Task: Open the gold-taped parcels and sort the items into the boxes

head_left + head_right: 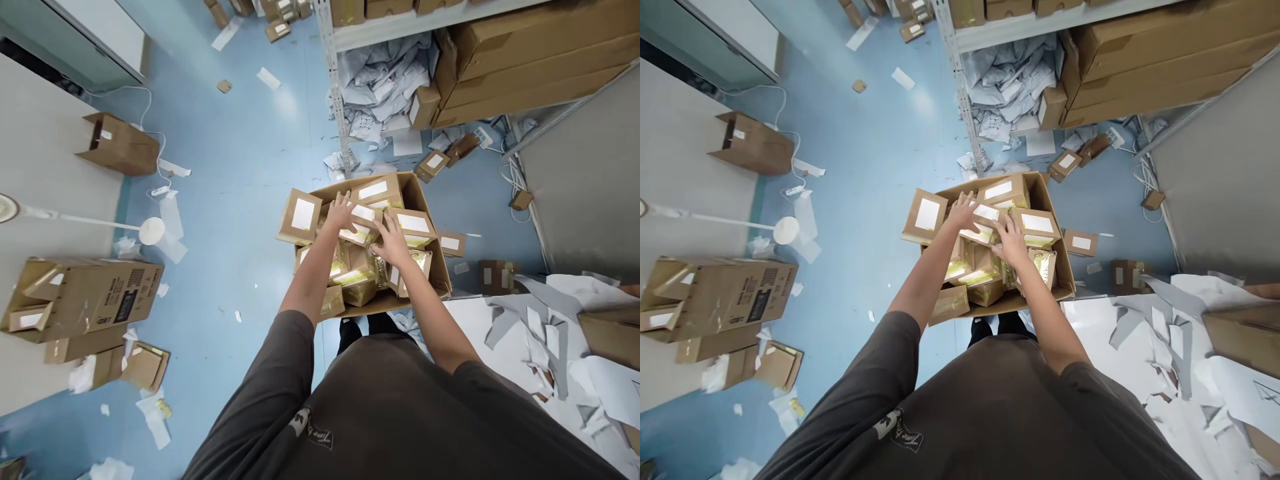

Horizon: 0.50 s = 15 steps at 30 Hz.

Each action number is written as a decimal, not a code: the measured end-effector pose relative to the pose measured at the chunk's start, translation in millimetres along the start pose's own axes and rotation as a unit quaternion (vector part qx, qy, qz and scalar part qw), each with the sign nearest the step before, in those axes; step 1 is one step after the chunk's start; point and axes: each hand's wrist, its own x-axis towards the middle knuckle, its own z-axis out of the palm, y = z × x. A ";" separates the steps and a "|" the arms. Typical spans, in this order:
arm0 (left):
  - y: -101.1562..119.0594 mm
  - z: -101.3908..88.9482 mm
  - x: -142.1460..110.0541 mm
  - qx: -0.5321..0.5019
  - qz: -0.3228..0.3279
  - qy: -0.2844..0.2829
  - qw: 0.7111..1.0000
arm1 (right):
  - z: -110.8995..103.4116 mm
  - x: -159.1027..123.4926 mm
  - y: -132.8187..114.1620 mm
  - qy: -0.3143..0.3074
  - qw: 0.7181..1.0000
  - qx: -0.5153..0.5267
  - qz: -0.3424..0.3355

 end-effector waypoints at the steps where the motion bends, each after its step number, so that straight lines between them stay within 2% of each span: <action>1: -5.7 -1.6 17.3 0.008 0.005 -0.032 0.999 | 3.4 -2.0 4.0 0.000 1.000 0.002 0.003; 5: -23.6 -7.7 66.4 0.004 0.005 -0.159 0.987 | 16.2 -16.1 14.3 -0.014 1.000 0.009 0.021; 8: -24.2 -11.2 76.6 -0.012 0.000 -0.182 0.983 | 22.6 -21.3 18.8 -0.028 0.999 0.017 0.039; 11: -14.9 -11.8 57.5 -0.003 -0.005 -0.164 0.986 | 23.3 -13.3 22.8 -0.040 0.997 0.030 0.052; 15: 6.5 -5.4 -3.2 0.029 0.019 -0.092 0.995 | 17.3 15.2 25.7 -0.084 0.995 0.034 0.048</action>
